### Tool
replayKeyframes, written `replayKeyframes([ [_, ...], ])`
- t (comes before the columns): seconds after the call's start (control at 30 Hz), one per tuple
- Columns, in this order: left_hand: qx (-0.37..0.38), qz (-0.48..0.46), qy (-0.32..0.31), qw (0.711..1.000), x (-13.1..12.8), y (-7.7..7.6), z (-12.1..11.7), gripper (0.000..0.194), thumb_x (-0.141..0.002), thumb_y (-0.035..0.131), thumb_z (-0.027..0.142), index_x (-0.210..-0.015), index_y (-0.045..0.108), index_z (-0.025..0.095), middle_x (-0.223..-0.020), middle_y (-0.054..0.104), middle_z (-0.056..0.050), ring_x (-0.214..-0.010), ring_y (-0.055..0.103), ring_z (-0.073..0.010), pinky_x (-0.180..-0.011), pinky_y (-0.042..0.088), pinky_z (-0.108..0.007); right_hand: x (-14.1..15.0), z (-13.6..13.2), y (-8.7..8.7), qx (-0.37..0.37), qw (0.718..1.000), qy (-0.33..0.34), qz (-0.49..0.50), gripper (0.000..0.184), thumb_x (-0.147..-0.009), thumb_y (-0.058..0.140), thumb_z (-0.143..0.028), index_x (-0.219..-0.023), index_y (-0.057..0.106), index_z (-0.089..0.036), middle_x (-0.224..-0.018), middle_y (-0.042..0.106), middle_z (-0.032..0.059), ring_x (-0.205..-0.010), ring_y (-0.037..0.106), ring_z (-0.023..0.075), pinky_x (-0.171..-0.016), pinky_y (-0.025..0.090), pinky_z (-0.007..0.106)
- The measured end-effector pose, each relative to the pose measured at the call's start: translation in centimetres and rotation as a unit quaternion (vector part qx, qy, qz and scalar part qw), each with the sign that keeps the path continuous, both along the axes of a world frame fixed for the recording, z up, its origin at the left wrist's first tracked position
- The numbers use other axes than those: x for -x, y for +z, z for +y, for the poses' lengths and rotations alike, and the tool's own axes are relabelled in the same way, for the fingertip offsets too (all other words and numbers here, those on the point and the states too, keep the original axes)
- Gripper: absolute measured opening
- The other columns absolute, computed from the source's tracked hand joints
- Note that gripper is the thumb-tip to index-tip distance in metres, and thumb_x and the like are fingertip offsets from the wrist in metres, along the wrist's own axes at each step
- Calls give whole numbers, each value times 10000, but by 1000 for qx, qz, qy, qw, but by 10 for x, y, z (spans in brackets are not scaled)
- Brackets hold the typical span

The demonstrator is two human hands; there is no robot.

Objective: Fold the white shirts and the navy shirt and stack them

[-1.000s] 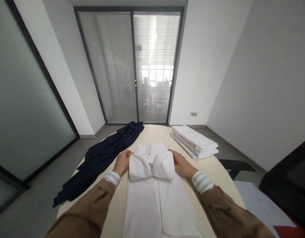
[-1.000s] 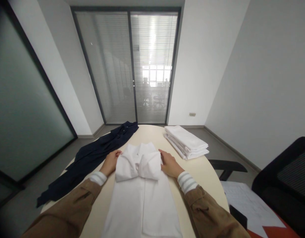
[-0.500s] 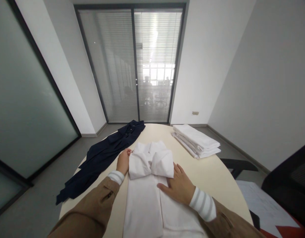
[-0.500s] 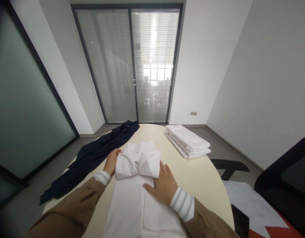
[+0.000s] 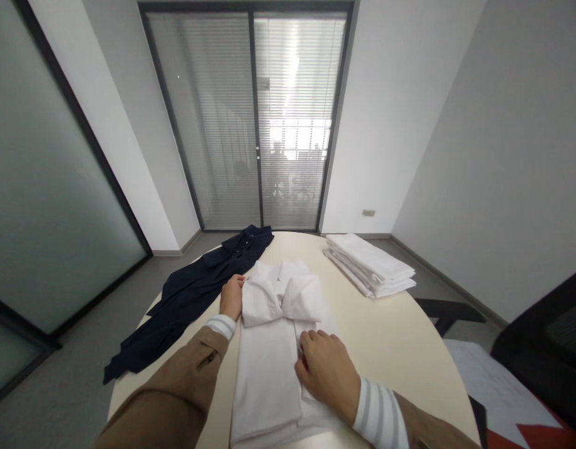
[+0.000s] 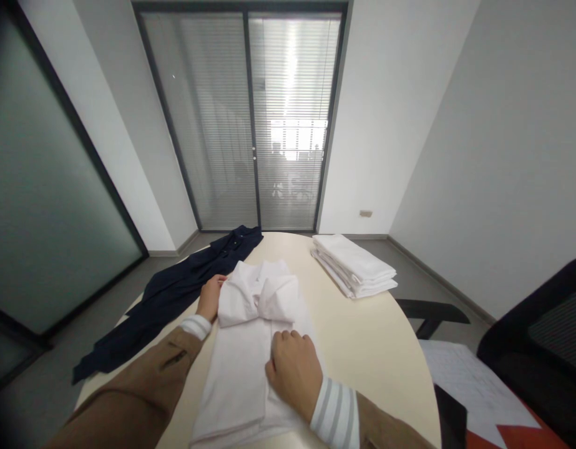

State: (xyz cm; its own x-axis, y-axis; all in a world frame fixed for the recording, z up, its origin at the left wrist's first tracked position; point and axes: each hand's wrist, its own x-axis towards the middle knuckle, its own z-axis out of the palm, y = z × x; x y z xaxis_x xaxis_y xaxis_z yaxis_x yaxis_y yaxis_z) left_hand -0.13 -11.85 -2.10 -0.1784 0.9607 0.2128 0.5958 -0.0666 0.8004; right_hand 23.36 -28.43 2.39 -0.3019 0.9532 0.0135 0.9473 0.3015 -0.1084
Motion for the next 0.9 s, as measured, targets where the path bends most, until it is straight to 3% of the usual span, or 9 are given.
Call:
replayKeyframes([
  [0.23, 16, -2, 0, 1000, 1, 2, -1, 94, -847, 584, 137, -929, 601, 180, -894, 735, -112, -905, 674, -267, -740, 432, -292, 2, 0, 0, -9, 984, 176, 39, 120, -778, 559, -212, -882, 604, -172, -935, 639, 84, -902, 554, 233, -801, 399, 347],
  [0.43, 15, -39, -12, 999, 1, 1, 0, 94, -861, 569, 165, -949, 590, 191, -950, 734, -115, -957, 670, -274, -791, 451, -312, 0, 1, 0, 3, 973, 191, 129, 103, -838, 594, -280, -819, 619, -182, -874, 631, 45, -872, 546, 193, -806, 379, 316],
  [0.57, 13, -95, -59, 994, -2, 2, -2, 211, -894, 529, 234, -1078, 591, 154, -1030, 731, -135, -975, 682, -257, -838, 487, -319, -4, 3, 0, -9, 969, 204, 140, 149, -862, 563, -250, -742, 625, -188, -772, 632, 27, -743, 560, 158, -706, 374, 286],
  [0.67, 5, -130, -117, 985, -4, 8, -5, 312, -932, 489, 341, -1141, 616, 148, -1137, 718, -125, -1086, 651, -251, -945, 476, -330, -9, 7, 7, -77, 967, 169, 175, 192, -891, 523, -260, -732, 610, -198, -736, 621, 31, -702, 564, 164, -649, 378, 284],
  [0.77, 4, -149, -151, 977, -4, 17, -9, 422, -946, 441, 447, -1090, 663, 119, -1195, 694, -145, -1170, 603, -273, -1041, 427, -372, -22, 19, 11, -210, 937, 85, 266, 128, -902, 513, -267, -925, 619, -199, -947, 654, 97, -924, 595, 233, -808, 444, 350],
  [0.83, 0, -156, -165, 974, -2, 26, -14, 492, -925, 447, 508, -1088, 673, 103, -1207, 683, -153, -1183, 592, -282, -1060, 415, -382, -34, 32, 8, -257, 907, 12, 333, 353, -877, 576, -329, -1201, 544, -193, -1273, 573, 162, -1199, 510, 301, -990, 407, 461],
  [0.9, -3, -163, -203, 966, -1, 36, -22, 531, -893, 474, 557, -1094, 685, 113, -1208, 685, -133, -1187, 590, -278, -1058, 422, -365, -46, 45, 1, -204, 889, -52, 407, 683, -834, 642, -427, -1416, 357, -211, -1471, 417, 178, -1316, 430, 322, -1050, 376, 517],
])
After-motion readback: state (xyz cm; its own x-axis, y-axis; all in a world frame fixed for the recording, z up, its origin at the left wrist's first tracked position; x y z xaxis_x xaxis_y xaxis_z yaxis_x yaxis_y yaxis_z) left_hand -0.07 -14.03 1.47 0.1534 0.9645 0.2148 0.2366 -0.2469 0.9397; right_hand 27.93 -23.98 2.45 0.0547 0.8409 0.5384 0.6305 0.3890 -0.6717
